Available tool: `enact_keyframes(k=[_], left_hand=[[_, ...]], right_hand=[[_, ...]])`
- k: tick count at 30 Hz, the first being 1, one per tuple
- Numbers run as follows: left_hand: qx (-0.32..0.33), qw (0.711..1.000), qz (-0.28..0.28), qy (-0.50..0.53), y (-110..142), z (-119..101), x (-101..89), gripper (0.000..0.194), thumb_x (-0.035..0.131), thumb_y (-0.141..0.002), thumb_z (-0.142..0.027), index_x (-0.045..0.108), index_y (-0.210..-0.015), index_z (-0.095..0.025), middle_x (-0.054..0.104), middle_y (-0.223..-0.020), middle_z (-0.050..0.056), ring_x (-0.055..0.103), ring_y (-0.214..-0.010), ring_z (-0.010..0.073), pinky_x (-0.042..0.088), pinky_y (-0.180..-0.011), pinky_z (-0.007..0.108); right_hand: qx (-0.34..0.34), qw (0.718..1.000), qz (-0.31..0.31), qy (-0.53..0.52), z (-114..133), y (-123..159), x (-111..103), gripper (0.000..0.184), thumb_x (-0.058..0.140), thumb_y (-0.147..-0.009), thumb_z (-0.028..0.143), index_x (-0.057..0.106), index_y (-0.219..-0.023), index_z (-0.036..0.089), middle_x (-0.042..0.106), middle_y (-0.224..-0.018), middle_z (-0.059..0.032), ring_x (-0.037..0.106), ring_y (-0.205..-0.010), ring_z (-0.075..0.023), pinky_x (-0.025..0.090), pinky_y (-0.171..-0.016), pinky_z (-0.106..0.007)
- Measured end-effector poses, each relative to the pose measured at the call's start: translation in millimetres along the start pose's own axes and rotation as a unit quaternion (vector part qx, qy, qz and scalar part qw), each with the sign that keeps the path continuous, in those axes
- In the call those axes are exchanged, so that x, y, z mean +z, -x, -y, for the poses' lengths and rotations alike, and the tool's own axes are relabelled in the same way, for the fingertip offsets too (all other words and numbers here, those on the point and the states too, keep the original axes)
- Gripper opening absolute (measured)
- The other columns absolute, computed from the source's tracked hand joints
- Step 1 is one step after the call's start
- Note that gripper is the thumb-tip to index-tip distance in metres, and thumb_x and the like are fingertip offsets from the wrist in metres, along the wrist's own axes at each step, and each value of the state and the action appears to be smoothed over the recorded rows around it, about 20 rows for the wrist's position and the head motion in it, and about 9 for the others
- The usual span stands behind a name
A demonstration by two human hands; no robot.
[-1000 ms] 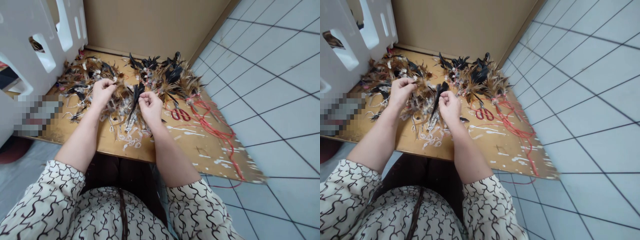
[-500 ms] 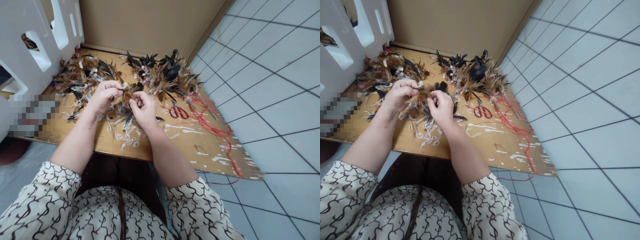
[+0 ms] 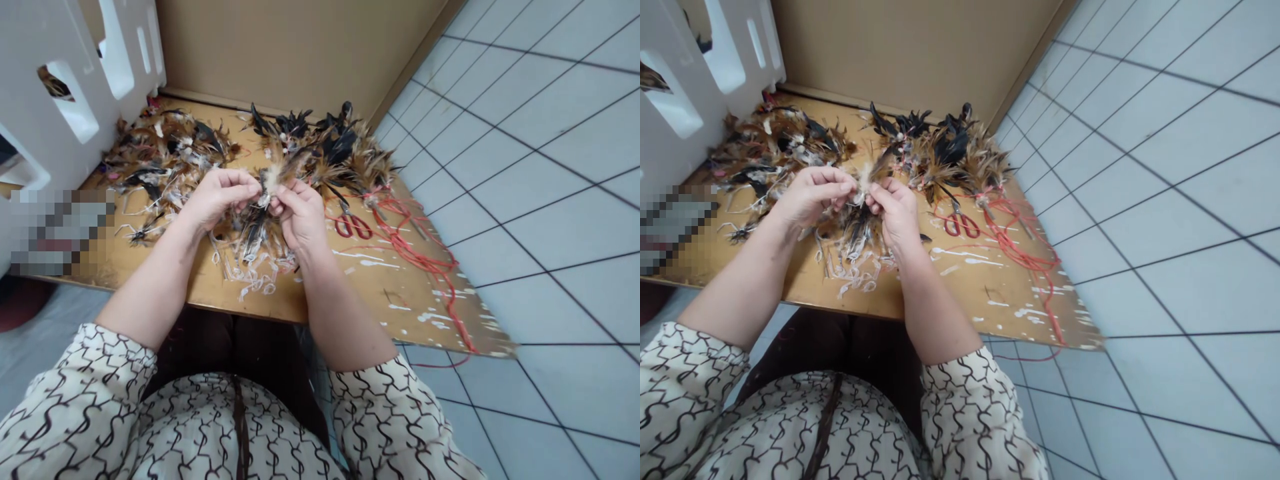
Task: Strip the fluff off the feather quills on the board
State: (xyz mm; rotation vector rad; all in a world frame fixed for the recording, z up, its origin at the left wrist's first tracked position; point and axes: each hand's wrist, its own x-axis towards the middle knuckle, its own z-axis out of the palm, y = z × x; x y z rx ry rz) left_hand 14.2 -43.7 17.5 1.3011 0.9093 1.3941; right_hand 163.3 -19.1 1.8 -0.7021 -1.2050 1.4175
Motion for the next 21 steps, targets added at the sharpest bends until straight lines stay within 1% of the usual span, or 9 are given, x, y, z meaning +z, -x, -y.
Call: enact_keyframes(k=[2,5,9,12,16,21], left_hand=[[-0.011,1.0,0.014,-0.004,1,1,2.8,0.026,0.078,-0.056,-0.034,0.063,-0.06,-0.014,0.06,-0.052,-0.001,0.044,-0.041,0.0048,0.034,-0.042,0.02],[-0.01,1.0,0.017,0.002,2,1,7.9,0.031,0.08,-0.054,-0.037,0.061,-0.06,-0.014,0.057,-0.05,-0.002,0.042,-0.04,0.0041,0.031,-0.041,0.02],[0.007,1.0,-0.009,0.006,2,1,13.4,0.034,0.083,-0.049,-0.032,0.055,-0.059,-0.015,0.053,-0.05,-0.005,0.041,-0.04,0.0035,0.03,-0.04,0.019],[0.012,0.999,-0.029,-0.009,2,1,14.6,0.031,0.08,-0.052,-0.027,0.051,-0.056,-0.016,0.05,-0.048,-0.007,0.039,-0.038,0.0033,0.03,-0.04,0.019],[0.002,0.999,-0.025,-0.026,2,0,15.0,0.03,0.075,-0.058,-0.025,0.048,-0.05,-0.017,0.045,-0.041,-0.007,0.038,-0.036,0.0036,0.03,-0.04,0.019],[-0.027,0.999,-0.018,0.002,2,-1,16.6,0.028,0.074,-0.057,-0.022,0.048,-0.049,-0.017,0.046,-0.039,-0.006,0.038,-0.035,0.0036,0.032,-0.039,0.018]], right_hand=[[0.011,1.0,0.016,-0.014,2,2,1,0.029,0.074,-0.067,0.031,0.048,-0.064,0.02,0.043,-0.05,0.0086,0.038,-0.046,-0.0038,0.031,-0.046,-0.019],[0.014,0.999,0.037,-0.01,2,4,2,0.032,0.075,-0.066,0.032,0.046,-0.062,0.02,0.038,-0.046,0.0101,0.034,-0.044,-0.0033,0.028,-0.045,-0.019],[0.005,0.999,0.04,0.018,0,5,5,0.036,0.077,-0.062,0.034,0.044,-0.06,0.02,0.037,-0.046,0.0105,0.033,-0.044,-0.0028,0.026,-0.045,-0.019],[-0.003,0.999,0.037,0.034,-1,5,6,0.036,0.078,-0.06,0.035,0.045,-0.06,0.019,0.039,-0.046,0.0102,0.033,-0.044,-0.0027,0.024,-0.045,-0.019],[0.008,0.998,0.041,0.041,0,6,6,0.033,0.074,-0.061,0.033,0.045,-0.059,0.019,0.039,-0.047,0.0096,0.033,-0.045,-0.0028,0.025,-0.045,-0.019],[0.022,0.998,0.043,0.043,1,5,6,0.024,0.068,-0.065,0.027,0.046,-0.061,0.019,0.038,-0.046,0.0097,0.033,-0.045,-0.0029,0.026,-0.046,-0.019]])
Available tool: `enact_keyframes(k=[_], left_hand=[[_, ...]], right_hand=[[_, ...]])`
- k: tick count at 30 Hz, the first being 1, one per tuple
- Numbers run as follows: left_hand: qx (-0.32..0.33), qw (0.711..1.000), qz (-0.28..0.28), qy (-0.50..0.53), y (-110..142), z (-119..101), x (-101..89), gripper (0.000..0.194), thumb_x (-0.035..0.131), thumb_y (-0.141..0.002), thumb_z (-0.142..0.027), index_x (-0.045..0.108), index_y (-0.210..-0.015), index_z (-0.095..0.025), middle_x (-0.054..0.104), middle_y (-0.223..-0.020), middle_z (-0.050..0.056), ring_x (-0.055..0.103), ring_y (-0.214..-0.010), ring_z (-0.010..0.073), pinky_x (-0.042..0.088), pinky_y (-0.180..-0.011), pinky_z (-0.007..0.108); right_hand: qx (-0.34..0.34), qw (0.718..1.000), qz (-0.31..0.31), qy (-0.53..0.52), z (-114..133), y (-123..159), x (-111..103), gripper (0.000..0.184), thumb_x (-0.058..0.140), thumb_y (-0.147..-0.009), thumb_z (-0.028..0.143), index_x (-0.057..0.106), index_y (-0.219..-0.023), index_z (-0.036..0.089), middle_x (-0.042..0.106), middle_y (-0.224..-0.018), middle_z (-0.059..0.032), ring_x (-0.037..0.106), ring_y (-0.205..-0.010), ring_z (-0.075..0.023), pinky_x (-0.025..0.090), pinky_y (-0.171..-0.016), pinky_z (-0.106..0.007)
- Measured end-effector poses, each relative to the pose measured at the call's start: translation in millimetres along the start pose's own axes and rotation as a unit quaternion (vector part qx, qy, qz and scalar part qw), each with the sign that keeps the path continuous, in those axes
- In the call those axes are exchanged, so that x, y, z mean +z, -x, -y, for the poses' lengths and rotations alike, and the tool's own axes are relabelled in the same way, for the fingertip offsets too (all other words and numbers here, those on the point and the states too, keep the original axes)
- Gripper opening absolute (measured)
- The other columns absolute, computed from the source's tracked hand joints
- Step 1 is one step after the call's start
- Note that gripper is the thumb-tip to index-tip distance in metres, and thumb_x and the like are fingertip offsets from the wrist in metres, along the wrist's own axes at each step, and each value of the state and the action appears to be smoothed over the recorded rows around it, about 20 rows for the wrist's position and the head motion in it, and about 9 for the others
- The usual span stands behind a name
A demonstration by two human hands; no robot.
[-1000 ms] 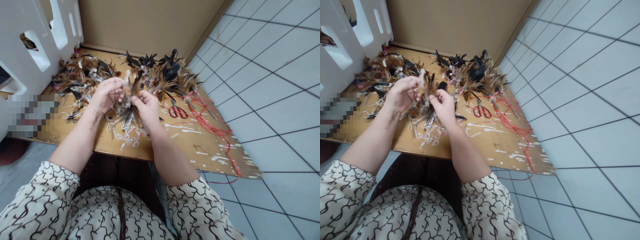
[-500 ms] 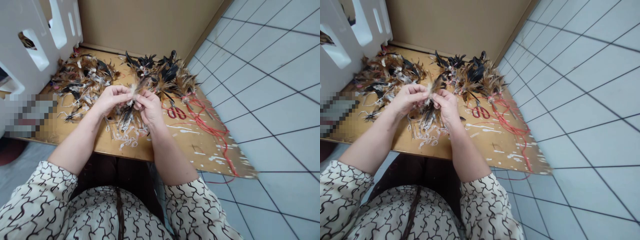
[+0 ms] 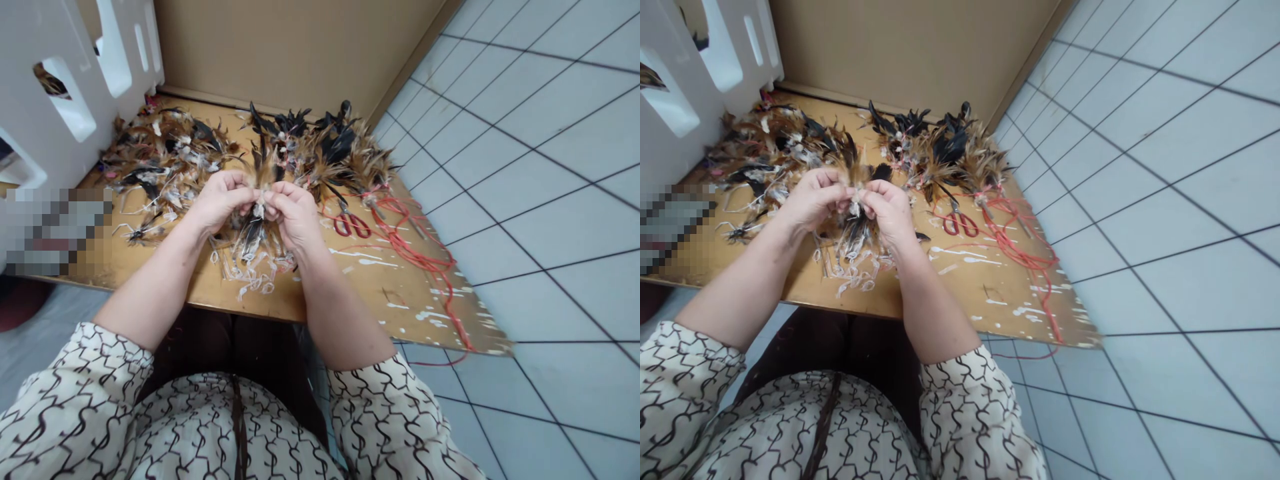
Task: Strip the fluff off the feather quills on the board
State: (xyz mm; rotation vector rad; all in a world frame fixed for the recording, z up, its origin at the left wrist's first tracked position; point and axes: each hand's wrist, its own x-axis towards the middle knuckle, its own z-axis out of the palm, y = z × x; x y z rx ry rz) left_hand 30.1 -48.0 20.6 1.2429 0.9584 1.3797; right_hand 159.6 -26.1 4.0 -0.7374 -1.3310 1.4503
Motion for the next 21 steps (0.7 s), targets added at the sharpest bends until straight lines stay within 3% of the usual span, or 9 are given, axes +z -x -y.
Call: enact_keyframes(k=[6,13,17,21], left_hand=[[-0.021,0.999,0.008,0.038,0.8,-1.6,-1.2,0.018,0.07,-0.057,-0.017,0.052,-0.052,-0.016,0.049,-0.041,-0.005,0.042,-0.036,0.0041,0.034,-0.039,0.017],[-0.013,1.0,0.009,0.014,1.2,-2.3,-1.9,0.016,0.069,-0.056,-0.016,0.053,-0.051,-0.015,0.049,-0.042,-0.005,0.04,-0.035,0.0036,0.032,-0.038,0.017],[-0.002,1.0,-0.007,-0.012,-0.2,-1.0,-2.3,0.017,0.069,-0.056,-0.018,0.054,-0.049,-0.016,0.047,-0.04,-0.005,0.038,-0.035,0.0038,0.031,-0.038,0.018],[0.021,0.999,-0.038,-0.031,-1.7,1.6,-2.3,0.015,0.068,-0.055,-0.017,0.054,-0.049,-0.016,0.047,-0.04,-0.006,0.037,-0.036,0.0041,0.03,-0.039,0.019]], right_hand=[[0.002,1.0,0.01,-0.002,1.4,0.0,0.2,0.022,0.065,-0.067,0.023,0.046,-0.059,0.018,0.039,-0.045,0.0094,0.032,-0.042,-0.002,0.024,-0.044,-0.018],[0.034,0.999,0.042,-0.003,0.4,-0.4,-1.5,0.025,0.063,-0.066,0.023,0.042,-0.053,0.019,0.037,-0.04,0.009,0.029,-0.039,-0.002,0.02,-0.042,-0.018],[0.025,0.999,0.042,0.004,1.7,0.8,-2.3,0.022,0.068,-0.064,0.026,0.048,-0.06,0.018,0.044,-0.046,0.0079,0.035,-0.042,-0.003,0.024,-0.043,-0.019],[0.017,0.999,0.024,0.025,2.3,0.9,-0.8,0.031,0.077,-0.056,0.032,0.05,-0.065,0.018,0.047,-0.049,0.0085,0.038,-0.046,-0.0035,0.028,-0.045,-0.019]])
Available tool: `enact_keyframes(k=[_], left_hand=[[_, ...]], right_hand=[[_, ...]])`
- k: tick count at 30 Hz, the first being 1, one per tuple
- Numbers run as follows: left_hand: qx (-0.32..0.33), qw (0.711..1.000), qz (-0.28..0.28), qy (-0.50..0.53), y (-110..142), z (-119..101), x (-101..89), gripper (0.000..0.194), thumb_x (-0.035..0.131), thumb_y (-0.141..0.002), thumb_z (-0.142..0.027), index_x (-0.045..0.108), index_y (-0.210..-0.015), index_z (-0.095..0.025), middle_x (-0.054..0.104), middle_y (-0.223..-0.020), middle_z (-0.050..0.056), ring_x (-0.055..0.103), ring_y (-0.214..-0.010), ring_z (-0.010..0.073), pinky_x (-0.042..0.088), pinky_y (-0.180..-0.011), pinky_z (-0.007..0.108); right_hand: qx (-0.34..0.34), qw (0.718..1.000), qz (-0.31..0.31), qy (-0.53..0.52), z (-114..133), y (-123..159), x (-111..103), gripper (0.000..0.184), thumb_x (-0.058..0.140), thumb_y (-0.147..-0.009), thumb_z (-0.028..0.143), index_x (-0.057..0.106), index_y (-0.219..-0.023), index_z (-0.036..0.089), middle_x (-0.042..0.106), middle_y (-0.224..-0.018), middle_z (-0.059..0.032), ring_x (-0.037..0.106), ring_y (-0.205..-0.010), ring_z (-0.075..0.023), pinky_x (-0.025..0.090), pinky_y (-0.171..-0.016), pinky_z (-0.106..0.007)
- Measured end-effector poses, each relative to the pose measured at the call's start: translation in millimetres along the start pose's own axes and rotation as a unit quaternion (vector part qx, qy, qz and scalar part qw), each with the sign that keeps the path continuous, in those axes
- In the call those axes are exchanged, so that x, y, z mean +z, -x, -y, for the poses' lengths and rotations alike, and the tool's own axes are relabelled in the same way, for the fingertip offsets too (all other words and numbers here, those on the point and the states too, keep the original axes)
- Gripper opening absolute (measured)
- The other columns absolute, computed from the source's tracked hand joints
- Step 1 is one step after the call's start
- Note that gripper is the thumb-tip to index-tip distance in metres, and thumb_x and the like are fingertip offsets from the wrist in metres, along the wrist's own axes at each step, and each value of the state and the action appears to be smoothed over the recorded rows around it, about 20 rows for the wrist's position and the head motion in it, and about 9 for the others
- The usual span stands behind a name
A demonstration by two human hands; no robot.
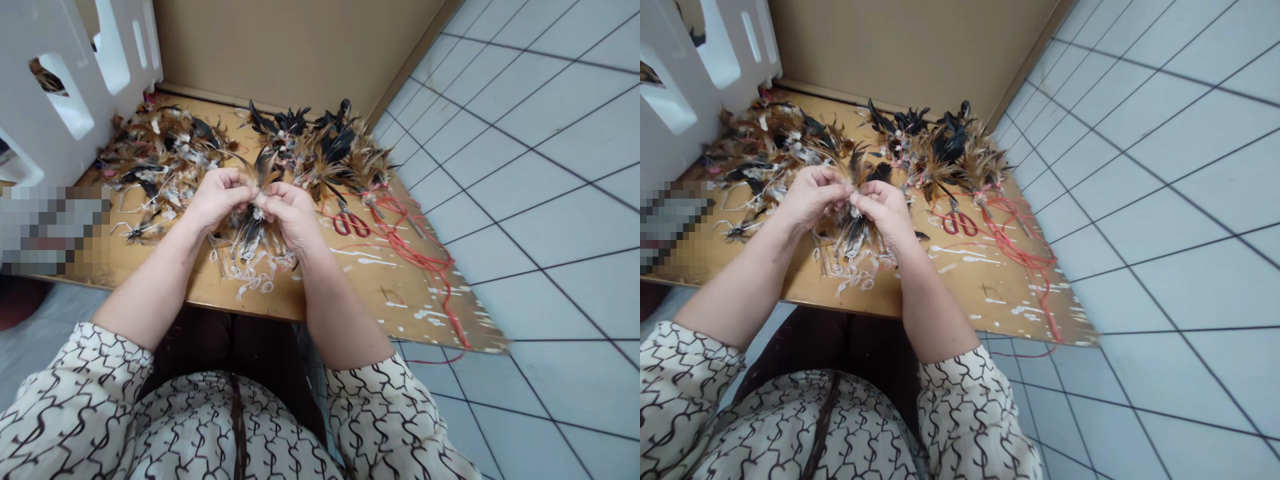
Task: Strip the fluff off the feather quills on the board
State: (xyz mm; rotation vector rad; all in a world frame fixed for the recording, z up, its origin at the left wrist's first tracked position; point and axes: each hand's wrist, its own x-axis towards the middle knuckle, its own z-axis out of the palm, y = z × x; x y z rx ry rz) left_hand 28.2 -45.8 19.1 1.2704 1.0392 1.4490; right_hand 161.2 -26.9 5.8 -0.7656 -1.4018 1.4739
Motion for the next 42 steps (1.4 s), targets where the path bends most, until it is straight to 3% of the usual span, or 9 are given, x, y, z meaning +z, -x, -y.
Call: enact_keyframes(k=[4,12,19,29,42], left_hand=[[0.017,0.999,-0.008,-0.031,0.3,1.9,0.9,0.014,0.064,-0.054,-0.013,0.052,-0.046,-0.016,0.047,-0.04,-0.006,0.036,-0.036,0.0035,0.027,-0.039,0.018],[0.004,0.999,-0.04,-0.029,0.2,3.4,3.2,0.016,0.063,-0.054,-0.012,0.05,-0.045,-0.016,0.047,-0.04,-0.006,0.036,-0.036,0.0033,0.028,-0.039,0.018],[-0.04,0.999,-0.006,-0.021,-0.7,3.0,1.3,0.011,0.063,-0.054,-0.013,0.055,-0.047,-0.015,0.05,-0.04,-0.005,0.04,-0.035,0.0041,0.032,-0.038,0.018],[-0.025,0.999,0.042,-0.011,1.5,-2.8,1.9,0.013,0.059,-0.054,-0.007,0.055,-0.045,-0.015,0.05,-0.039,-0.004,0.041,-0.034,0.0043,0.034,-0.039,0.018],[-0.037,0.998,0.024,-0.051,1.0,0.6,1.2,0.011,0.057,-0.054,-0.01,0.051,-0.047,-0.015,0.049,-0.039,-0.004,0.039,-0.035,0.0044,0.033,-0.039,0.018]], right_hand=[[-0.008,1.0,-0.021,0.02,-3.9,-2.2,1.2,0.036,0.077,-0.059,0.032,0.043,-0.059,0.019,0.042,-0.047,0.0093,0.037,-0.045,-0.003,0.03,-0.046,-0.019],[-0.018,0.998,-0.06,0.026,-7.6,-3.8,1.4,0.025,0.068,-0.061,0.023,0.044,-0.059,0.019,0.044,-0.047,0.0087,0.039,-0.046,-0.0037,0.031,-0.047,-0.018],[-0.018,0.998,-0.044,0.03,-7.5,-3.6,1.2,0.022,0.066,-0.062,0.02,0.044,-0.06,0.019,0.044,-0.05,0.0081,0.042,-0.049,-0.0047,0.035,-0.049,-0.019],[0.0,0.999,-0.037,0.008,-3.0,-1.5,2.1,0.016,0.06,-0.065,0.017,0.045,-0.061,0.019,0.041,-0.048,0.0079,0.037,-0.046,-0.0042,0.029,-0.046,-0.018],[-0.033,0.999,-0.023,0.029,-8.3,-2.5,0.5,0.019,0.064,-0.063,0.025,0.046,-0.063,0.019,0.044,-0.052,0.0077,0.037,-0.047,-0.0037,0.029,-0.046,-0.019]])
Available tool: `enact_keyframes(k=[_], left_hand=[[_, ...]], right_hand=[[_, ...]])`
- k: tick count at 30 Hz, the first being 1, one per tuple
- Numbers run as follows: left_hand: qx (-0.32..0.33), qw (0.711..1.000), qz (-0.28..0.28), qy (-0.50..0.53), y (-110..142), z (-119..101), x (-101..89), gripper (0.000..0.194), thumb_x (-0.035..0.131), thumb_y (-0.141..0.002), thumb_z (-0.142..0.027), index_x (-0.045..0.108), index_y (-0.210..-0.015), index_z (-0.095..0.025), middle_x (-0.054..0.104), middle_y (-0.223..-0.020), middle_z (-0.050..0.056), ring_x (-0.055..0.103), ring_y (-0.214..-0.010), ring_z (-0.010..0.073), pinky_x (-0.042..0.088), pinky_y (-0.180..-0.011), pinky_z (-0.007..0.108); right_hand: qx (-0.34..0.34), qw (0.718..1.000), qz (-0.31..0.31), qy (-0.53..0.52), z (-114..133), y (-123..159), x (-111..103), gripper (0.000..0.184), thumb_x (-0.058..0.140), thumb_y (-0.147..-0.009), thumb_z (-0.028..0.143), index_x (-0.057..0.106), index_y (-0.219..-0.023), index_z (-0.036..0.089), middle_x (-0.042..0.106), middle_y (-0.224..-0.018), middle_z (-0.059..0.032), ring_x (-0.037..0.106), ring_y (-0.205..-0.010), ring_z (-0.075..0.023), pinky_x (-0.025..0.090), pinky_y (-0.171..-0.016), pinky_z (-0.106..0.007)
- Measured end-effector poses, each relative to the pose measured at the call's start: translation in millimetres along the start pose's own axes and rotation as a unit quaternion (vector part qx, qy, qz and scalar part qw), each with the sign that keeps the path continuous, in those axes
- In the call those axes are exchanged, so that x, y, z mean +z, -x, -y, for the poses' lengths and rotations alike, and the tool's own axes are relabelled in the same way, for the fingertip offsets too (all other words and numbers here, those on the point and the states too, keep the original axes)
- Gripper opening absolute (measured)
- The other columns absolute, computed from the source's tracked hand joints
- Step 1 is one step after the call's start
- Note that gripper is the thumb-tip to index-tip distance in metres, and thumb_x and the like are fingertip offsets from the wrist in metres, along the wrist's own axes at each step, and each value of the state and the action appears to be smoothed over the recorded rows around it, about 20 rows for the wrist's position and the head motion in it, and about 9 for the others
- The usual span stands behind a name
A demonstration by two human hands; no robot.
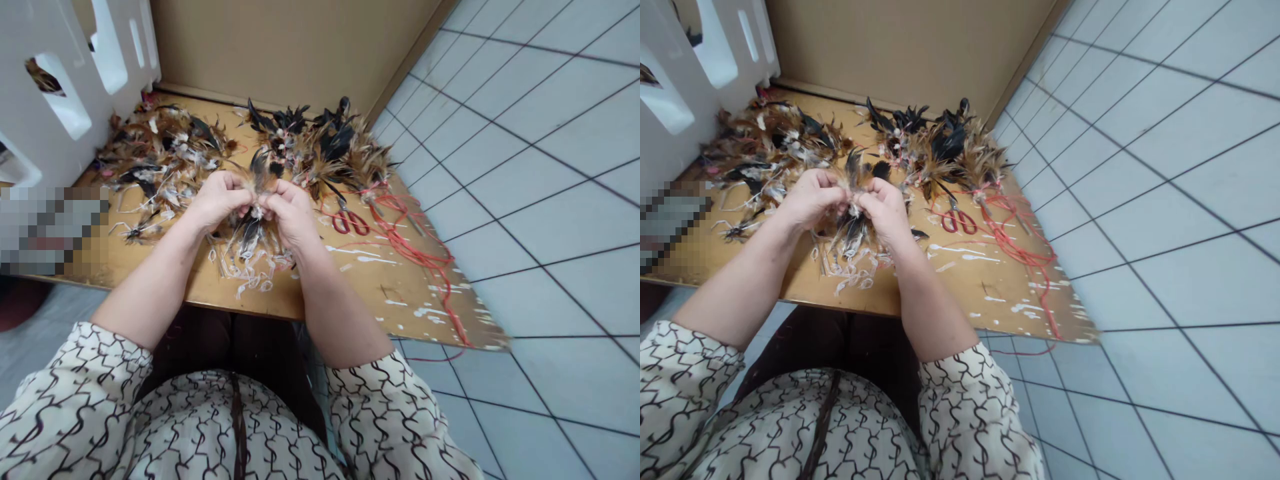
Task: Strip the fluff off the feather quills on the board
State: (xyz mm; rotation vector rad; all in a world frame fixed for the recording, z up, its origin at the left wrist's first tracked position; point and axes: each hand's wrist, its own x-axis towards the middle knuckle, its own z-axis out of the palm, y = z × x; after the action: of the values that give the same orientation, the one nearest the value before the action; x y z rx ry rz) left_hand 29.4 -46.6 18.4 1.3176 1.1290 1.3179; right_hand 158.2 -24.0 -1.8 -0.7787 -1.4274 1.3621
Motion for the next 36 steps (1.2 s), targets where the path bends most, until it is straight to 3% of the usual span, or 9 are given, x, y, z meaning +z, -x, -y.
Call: enact_keyframes(k=[10,19,27,36], left_hand=[[0.004,0.997,0.001,-0.077,0.9,0.5,0.0,0.013,0.056,-0.051,-0.004,0.05,-0.056,-0.015,0.045,-0.044,-0.006,0.039,-0.041,0.0044,0.029,-0.043,0.017],[0.02,0.997,-0.075,0.025,-2.8,3.1,-0.2,0.013,0.056,-0.056,-0.004,0.053,-0.061,-0.016,0.044,-0.042,-0.008,0.04,-0.038,0.005,0.034,-0.044,0.018],[0.004,0.997,-0.033,0.074,-1.2,3.2,-0.2,0.02,0.072,-0.06,-0.01,0.052,-0.055,-0.015,0.049,-0.043,-0.006,0.041,-0.038,0.0039,0.035,-0.043,0.017],[-0.056,0.984,-0.021,0.169,-2.9,-0.4,-2.3,0.019,0.066,-0.076,-0.017,0.06,-0.059,-0.014,0.045,-0.04,-0.005,0.038,-0.035,0.004,0.032,-0.04,0.017]], right_hand=[[-0.028,0.998,-0.004,0.064,-5.3,-2.2,-2.1,0.02,0.066,-0.065,0.027,0.047,-0.068,0.02,0.048,-0.059,0.0065,0.049,-0.059,-0.0076,0.041,-0.057,-0.022],[-0.034,0.999,-0.019,0.024,-3.8,-2.7,-3.0,0.027,0.066,-0.072,0.04,0.049,-0.072,0.02,0.048,-0.059,0.0059,0.046,-0.057,-0.0062,0.04,-0.056,-0.021],[-0.047,0.999,0.009,0.001,-2.9,-1.7,-1.8,0.045,0.073,-0.063,0.056,0.048,-0.073,0.02,0.049,-0.061,0.0048,0.051,-0.062,-0.0087,0.043,-0.057,-0.022],[-0.06,0.995,0.054,0.065,-1.8,0.6,-0.5,0.032,0.064,-0.076,0.049,0.049,-0.076,0.02,0.048,-0.062,0.0051,0.044,-0.058,-0.0073,0.039,-0.056,-0.022]])
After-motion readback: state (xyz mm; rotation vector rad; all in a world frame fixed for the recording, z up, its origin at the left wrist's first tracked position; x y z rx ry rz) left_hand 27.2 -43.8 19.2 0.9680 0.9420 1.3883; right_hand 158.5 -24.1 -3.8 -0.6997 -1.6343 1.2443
